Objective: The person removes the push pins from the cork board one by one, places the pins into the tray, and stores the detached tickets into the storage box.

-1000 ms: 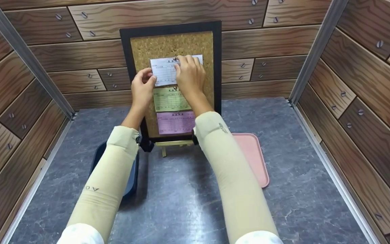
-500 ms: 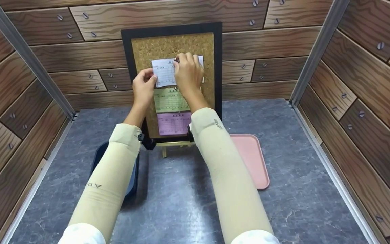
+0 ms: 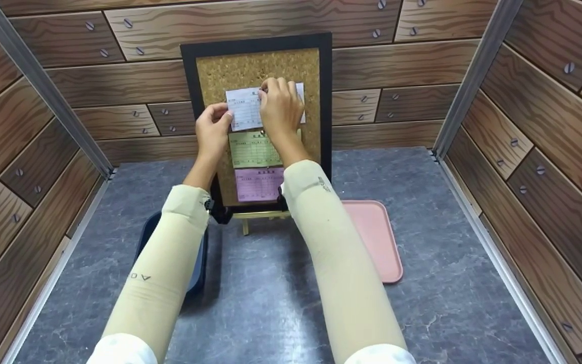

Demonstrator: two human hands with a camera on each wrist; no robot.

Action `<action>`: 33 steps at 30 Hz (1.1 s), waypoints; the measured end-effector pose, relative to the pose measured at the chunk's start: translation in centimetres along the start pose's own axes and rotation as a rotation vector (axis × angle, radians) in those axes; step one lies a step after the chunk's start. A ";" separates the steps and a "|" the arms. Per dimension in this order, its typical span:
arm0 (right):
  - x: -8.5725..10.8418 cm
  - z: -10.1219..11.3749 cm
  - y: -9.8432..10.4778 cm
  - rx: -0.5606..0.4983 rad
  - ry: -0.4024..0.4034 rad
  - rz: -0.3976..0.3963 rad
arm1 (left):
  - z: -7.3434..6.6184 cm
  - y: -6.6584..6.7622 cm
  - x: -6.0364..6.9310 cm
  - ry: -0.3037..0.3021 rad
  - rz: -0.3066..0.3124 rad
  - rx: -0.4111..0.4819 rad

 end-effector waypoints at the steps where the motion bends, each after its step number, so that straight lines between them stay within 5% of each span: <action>1: 0.0 0.0 0.0 0.000 -0.001 0.001 | 0.0 0.0 0.0 -0.002 0.001 0.005; 19: 0.7 0.4 0.1 -0.084 0.040 0.011 | -0.4 0.7 0.2 -0.013 -0.017 0.088; 29: 1.9 1.5 2.4 -0.375 0.157 -0.041 | -0.2 1.7 0.6 -0.010 -0.012 0.172; 33: 2.4 1.3 3.7 -0.413 0.211 -0.085 | -0.1 2.3 0.9 -0.008 -0.007 0.214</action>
Point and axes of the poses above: each hand's wrist, its own x-axis away from the middle knuckle, its own y-axis out of the back of the hand, z = x × y, the point moved 9 cm from there along -x, towards the middle knuckle, and after that the axes turned 5 degrees about y, right-handed, at the moved point
